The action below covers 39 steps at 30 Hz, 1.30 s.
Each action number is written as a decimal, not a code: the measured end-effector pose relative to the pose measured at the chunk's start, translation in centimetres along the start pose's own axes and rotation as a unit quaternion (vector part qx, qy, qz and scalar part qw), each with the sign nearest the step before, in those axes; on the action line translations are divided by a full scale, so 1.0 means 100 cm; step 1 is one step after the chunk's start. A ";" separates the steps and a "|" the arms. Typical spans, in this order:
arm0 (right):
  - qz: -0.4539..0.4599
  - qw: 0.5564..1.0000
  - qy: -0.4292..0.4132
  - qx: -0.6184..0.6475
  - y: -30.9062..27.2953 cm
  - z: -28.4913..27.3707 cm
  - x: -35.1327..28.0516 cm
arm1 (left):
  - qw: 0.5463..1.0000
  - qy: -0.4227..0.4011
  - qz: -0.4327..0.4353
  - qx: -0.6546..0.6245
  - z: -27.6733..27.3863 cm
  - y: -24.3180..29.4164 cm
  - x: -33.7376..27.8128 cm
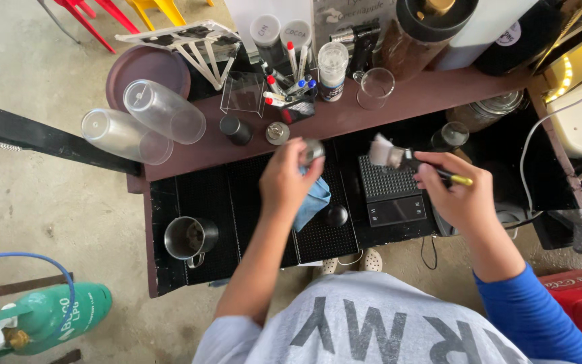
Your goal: The person cleans a bar station by wiping down various items with a blue cloth and a small brush. They handle metal cups, plastic containers, and a large jar, moving them around the counter to clean underneath and around them. The person also wipes the surface of the counter and a black mat.
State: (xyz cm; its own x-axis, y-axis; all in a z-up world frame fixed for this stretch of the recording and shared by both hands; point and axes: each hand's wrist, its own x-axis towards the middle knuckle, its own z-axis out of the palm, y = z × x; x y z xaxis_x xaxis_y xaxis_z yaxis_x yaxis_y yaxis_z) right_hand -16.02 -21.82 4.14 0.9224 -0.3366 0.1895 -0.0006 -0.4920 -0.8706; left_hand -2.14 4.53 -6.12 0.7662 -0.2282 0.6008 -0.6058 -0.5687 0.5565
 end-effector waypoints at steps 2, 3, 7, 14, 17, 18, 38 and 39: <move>0.046 0.999 -0.026 -0.012 -0.007 0.013 0.006 | 0.995 -0.044 -0.072 0.048 -0.037 -0.029 -0.024; 0.067 0.997 -0.039 -0.017 -0.010 0.019 0.011 | 0.989 -0.062 -0.109 0.076 -0.049 -0.043 -0.035; 0.004 0.997 -0.075 -0.004 -0.020 0.043 0.017 | 0.957 -0.118 -0.214 0.156 -0.067 -0.075 -0.069; -0.012 0.995 -0.099 -0.021 -0.028 0.056 0.022 | 0.992 0.000 -0.049 0.113 -0.058 -0.055 -0.027; -0.028 0.992 -0.123 -0.032 -0.030 0.058 0.018 | 0.992 -0.061 -0.072 0.080 -0.040 -0.043 0.018; -0.040 0.989 -0.132 -0.045 -0.031 0.058 0.017 | 0.989 -0.086 -0.062 0.102 -0.034 -0.040 0.032; -0.037 0.990 -0.134 0.014 -0.034 0.091 0.022 | 0.983 -0.154 -0.067 0.069 -0.071 -0.055 -0.036; -0.042 0.990 -0.131 0.036 -0.036 0.099 0.026 | 0.983 -0.156 -0.062 0.074 -0.074 -0.056 -0.055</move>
State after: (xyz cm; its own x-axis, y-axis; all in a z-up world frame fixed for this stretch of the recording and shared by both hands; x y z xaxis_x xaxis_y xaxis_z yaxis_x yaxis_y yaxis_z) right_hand -9.80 -12.97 3.25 0.9865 -0.0737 0.1461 0.0981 -0.4482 -0.8886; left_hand -4.52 14.84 -8.32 0.8749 -0.3676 0.3153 -0.4829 -0.7109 0.5113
